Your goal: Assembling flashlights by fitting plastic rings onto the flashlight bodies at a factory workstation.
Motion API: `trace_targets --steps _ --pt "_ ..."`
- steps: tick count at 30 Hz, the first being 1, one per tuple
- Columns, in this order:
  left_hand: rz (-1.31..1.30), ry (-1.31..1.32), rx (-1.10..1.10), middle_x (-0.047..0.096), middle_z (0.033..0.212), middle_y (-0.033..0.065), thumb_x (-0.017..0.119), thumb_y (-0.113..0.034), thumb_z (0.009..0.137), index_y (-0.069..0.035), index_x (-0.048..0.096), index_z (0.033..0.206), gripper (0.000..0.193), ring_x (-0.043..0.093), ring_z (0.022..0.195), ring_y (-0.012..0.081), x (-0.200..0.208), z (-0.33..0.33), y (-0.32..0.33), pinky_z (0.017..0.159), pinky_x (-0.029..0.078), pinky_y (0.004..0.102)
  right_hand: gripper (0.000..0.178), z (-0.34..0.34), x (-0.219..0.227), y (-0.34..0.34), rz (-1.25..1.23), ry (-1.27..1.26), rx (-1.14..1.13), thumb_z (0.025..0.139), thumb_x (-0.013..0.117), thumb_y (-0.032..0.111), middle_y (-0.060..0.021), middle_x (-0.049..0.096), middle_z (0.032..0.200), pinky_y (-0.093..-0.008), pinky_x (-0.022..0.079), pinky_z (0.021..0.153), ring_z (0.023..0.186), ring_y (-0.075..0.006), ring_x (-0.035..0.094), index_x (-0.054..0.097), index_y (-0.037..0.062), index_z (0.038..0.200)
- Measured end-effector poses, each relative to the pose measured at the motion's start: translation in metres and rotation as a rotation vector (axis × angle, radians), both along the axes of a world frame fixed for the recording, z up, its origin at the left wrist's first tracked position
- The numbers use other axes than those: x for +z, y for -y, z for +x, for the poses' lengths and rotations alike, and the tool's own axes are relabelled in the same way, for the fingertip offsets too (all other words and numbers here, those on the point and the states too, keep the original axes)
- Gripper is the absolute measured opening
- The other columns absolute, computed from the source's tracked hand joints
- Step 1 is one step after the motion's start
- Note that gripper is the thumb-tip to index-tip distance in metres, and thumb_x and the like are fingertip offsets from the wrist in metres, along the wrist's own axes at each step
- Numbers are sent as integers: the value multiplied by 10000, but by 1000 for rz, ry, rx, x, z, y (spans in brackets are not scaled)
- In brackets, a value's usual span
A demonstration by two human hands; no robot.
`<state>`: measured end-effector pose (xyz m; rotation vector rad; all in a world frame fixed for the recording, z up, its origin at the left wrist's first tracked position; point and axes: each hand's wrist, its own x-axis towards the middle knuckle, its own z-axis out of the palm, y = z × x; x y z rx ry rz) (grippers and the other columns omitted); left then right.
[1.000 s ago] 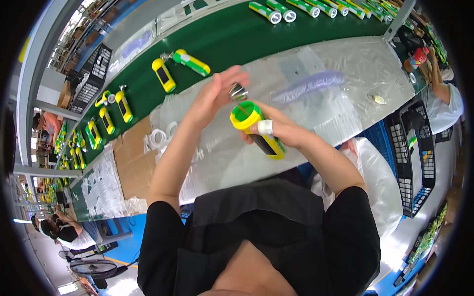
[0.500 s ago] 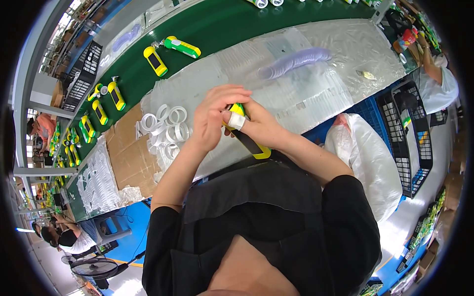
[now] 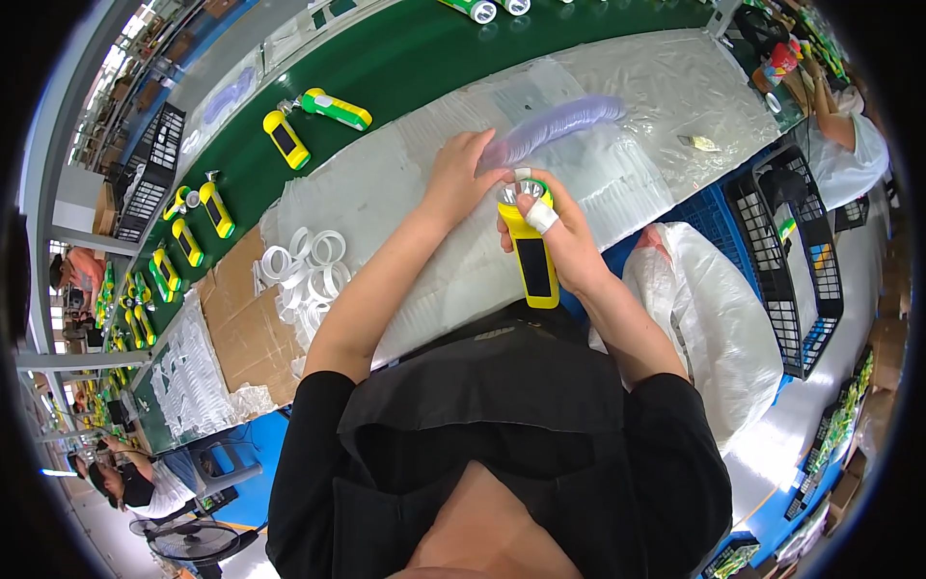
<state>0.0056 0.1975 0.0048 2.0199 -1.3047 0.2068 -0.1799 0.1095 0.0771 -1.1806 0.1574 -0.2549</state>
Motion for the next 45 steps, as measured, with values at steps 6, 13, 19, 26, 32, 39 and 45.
trace_targets --steps 6,13,19,26,32,39,45 --pt "-193 -197 -75 582 1144 128 774 -212 783 -47 614 1234 506 561 1021 298 28 -7 -27 876 447 390 515 5 4 1 -34 24 72 962 557 413 -123 587 844 -314 479 661 703 -190 573 470 17 1281" --pt "-338 -48 -153 535 1117 133 529 -171 949 -55 617 1279 360 515 1007 261 90 -63 -98 868 419 355 458 25 12 -33 38 114 294 959 623 285 -97 610 945 -303 518 676 761 -166 616 473 12 1295" --pt "-351 67 -94 560 1164 156 422 -182 962 -5 639 1211 375 521 1063 298 84 -67 -130 942 395 380 434 39 15 -57 -30 65 451 967 606 277 -85 601 958 -297 521 683 788 -164 623 460 17 1283" --pt "-423 22 -149 580 1217 154 412 -152 941 -4 645 1121 330 527 1132 336 84 -57 -136 982 382 436 385 52 13 -78 -96 74 393 991 548 298 -97 593 961 -309 505 701 747 -179 618 474 38 1265" --pt "-236 127 183 594 1231 166 594 -335 900 -44 631 1171 399 581 1104 358 107 -31 -164 966 435 433 497 84 17 -69 -34 176 349 954 582 385 -108 600 912 -317 489 667 723 -186 603 468 36 1288" --pt "1049 86 314 674 902 110 788 -502 676 -90 684 1122 616 653 828 327 102 27 -198 734 519 425 498 115 22 -61 -280 277 185 963 565 399 -95 596 847 -298 464 662 722 -164 578 469 34 1287" --pt "104 -392 236 658 969 97 788 -230 781 -24 680 994 315 661 912 211 127 24 -188 772 538 335 415 112 2 -58 -285 307 183 949 606 269 -91 611 876 -299 487 686 737 -151 594 472 36 1265"
